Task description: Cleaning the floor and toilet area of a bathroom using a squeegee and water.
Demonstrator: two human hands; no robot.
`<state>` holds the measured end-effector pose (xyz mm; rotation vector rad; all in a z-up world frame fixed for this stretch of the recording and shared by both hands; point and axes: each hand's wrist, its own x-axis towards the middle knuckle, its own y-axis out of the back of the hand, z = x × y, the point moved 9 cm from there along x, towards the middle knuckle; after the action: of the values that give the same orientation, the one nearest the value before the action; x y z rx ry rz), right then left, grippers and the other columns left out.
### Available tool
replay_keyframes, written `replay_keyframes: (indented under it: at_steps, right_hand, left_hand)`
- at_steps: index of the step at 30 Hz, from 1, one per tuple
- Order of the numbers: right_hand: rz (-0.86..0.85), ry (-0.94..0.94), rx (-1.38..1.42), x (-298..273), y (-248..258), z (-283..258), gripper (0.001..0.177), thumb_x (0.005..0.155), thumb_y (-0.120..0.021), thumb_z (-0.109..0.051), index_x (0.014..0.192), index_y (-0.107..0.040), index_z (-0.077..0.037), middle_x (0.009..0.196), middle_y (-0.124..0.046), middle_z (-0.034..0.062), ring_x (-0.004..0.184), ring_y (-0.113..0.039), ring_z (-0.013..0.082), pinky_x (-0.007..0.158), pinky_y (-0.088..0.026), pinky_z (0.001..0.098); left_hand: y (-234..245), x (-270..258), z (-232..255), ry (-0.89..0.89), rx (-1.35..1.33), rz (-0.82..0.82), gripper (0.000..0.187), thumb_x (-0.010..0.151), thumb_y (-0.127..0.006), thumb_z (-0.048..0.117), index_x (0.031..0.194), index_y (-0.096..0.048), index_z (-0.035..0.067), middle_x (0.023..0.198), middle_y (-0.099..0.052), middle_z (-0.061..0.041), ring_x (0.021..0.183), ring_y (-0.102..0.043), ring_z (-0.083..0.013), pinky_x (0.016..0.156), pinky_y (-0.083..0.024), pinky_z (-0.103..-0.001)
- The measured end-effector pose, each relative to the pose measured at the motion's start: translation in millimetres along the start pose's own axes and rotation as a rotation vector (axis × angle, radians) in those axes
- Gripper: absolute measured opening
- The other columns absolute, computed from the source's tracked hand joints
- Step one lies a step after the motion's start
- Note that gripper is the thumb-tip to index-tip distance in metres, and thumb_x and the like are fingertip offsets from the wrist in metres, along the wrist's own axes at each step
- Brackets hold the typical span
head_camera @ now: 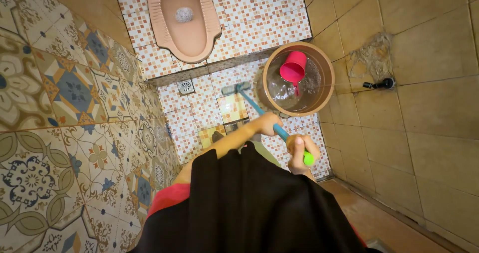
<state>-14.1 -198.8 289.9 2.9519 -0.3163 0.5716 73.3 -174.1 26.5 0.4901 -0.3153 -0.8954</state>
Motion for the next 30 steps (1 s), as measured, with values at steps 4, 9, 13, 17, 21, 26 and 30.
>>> replay_keyframes:
  at_steps: [4,9,13,17,21,26,30]
  right_hand:
    - [0.012,0.009,0.059,-4,-5,4,0.033,0.105,-0.044,-0.003,0.073,-0.039,-0.004,0.061,-0.045,0.0043,0.053,-0.04,0.0118,0.052,-0.034,0.0292]
    - [-0.05,0.016,0.097,15,-10,10,0.034,0.105,-0.043,-0.004,0.072,-0.038,-0.005,0.06,-0.043,0.0044,0.053,-0.04,0.013,0.052,-0.035,0.0305]
    - [-0.13,-0.071,0.326,24,-11,27,0.035,0.106,-0.045,-0.007,0.071,-0.037,-0.006,0.057,-0.042,0.0039,0.051,-0.038,0.0133,0.053,-0.036,0.0316]
    - [-0.251,-0.183,0.522,7,-48,72,0.035,0.105,-0.047,-0.008,0.071,-0.038,-0.005,0.057,-0.042,0.0041,0.05,-0.038,0.0139,0.053,-0.037,0.0326]
    - [-0.356,-0.23,0.537,19,-71,63,0.035,0.106,-0.047,-0.008,0.072,-0.038,-0.005,0.06,-0.042,0.0051,0.054,-0.04,0.0152,0.056,-0.038,0.0331]
    - [-0.522,-0.131,0.349,69,-59,31,0.037,0.105,-0.049,-0.01,0.07,-0.042,-0.003,0.059,-0.047,0.0057,0.053,-0.043,0.0136,0.053,-0.038,0.0302]
    - [-0.638,-0.091,0.269,88,-57,51,0.036,0.102,-0.053,-0.012,0.068,-0.043,-0.003,0.057,-0.049,0.0055,0.051,-0.045,0.0127,0.05,-0.036,0.03]
  left_hand:
    - [2,-1,-5,-0.009,-0.025,0.002,0.011,0.063,-0.072,0.019,0.067,-0.065,0.011,0.069,-0.067,-0.015,0.07,-0.066,-0.0398,0.063,-0.052,-0.05]
    - [30,-12,-3,0.061,-0.016,0.136,0.013,0.059,-0.074,0.018,0.065,-0.066,0.011,0.07,-0.068,-0.015,0.07,-0.066,-0.0404,0.062,-0.052,-0.05]
    - [30,-52,-4,0.14,-0.072,0.31,0.011,0.063,-0.074,0.018,0.068,-0.066,0.011,0.071,-0.067,-0.016,0.071,-0.067,-0.0399,0.065,-0.053,-0.049]
    - [56,-125,-22,0.295,-0.146,0.526,0.013,0.066,-0.074,0.022,0.069,-0.068,0.011,0.069,-0.067,-0.016,0.068,-0.067,-0.0386,0.063,-0.053,-0.048]
    - [75,-136,-41,0.368,0.023,0.595,0.014,0.071,-0.074,0.022,0.066,-0.068,0.011,0.072,-0.068,-0.015,0.07,-0.066,-0.0388,0.065,-0.054,-0.047]
    - [86,-83,-17,0.259,-0.148,0.637,0.009,0.069,-0.068,0.017,0.077,-0.069,0.012,0.074,-0.068,-0.014,0.072,-0.068,-0.0373,0.067,-0.055,-0.043]
    - [94,-70,-6,0.373,-0.165,0.657,0.013,0.069,-0.074,0.019,0.07,-0.065,0.009,0.072,-0.067,-0.017,0.072,-0.066,-0.0401,0.065,-0.053,-0.046]
